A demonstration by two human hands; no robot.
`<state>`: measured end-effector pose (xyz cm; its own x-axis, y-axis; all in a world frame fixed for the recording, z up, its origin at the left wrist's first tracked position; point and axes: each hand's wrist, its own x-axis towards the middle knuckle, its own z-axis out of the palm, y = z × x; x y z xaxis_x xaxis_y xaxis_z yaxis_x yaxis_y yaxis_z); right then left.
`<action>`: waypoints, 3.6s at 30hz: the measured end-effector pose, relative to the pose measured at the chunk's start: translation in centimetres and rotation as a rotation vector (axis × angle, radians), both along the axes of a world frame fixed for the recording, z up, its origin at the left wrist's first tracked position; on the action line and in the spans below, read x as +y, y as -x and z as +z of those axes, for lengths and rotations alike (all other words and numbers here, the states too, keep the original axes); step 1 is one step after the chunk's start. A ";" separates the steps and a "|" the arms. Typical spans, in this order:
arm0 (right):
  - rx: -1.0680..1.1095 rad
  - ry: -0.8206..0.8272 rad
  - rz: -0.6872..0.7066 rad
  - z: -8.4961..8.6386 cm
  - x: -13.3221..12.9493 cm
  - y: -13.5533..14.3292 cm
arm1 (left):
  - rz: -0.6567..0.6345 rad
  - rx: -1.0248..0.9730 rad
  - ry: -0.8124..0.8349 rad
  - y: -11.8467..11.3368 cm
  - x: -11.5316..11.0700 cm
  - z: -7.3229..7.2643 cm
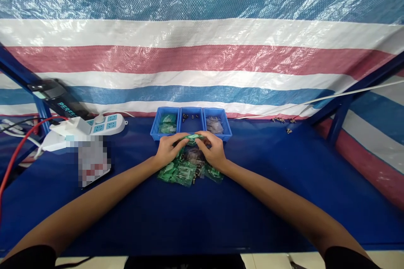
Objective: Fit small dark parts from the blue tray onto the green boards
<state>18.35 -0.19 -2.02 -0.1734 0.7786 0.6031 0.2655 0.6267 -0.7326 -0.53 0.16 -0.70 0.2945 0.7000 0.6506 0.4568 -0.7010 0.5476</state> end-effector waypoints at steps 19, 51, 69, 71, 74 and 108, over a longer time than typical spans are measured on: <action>-0.003 0.014 0.025 -0.2 -0.2 0.1 | -0.103 -0.111 0.135 0.1 -0.2 -0.3; 0.035 -0.123 0.068 -0.3 -0.3 -0.1 | -0.256 -0.219 0.184 0.5 -0.1 -0.8; 0.079 0.000 0.009 0.0 -0.4 0.1 | -0.088 -0.077 -0.003 0.0 -0.3 -0.3; 0.057 0.005 -0.012 -0.1 -0.3 0.2 | -0.050 -0.074 -0.010 0.1 -0.2 -0.3; 0.032 -0.007 -0.047 -0.1 -0.3 0.2 | -0.004 -0.053 -0.030 0.1 -0.2 -0.3; 0.081 0.077 0.044 -0.3 -0.2 0.3 | 0.115 -0.070 -0.032 0.1 -0.6 -0.1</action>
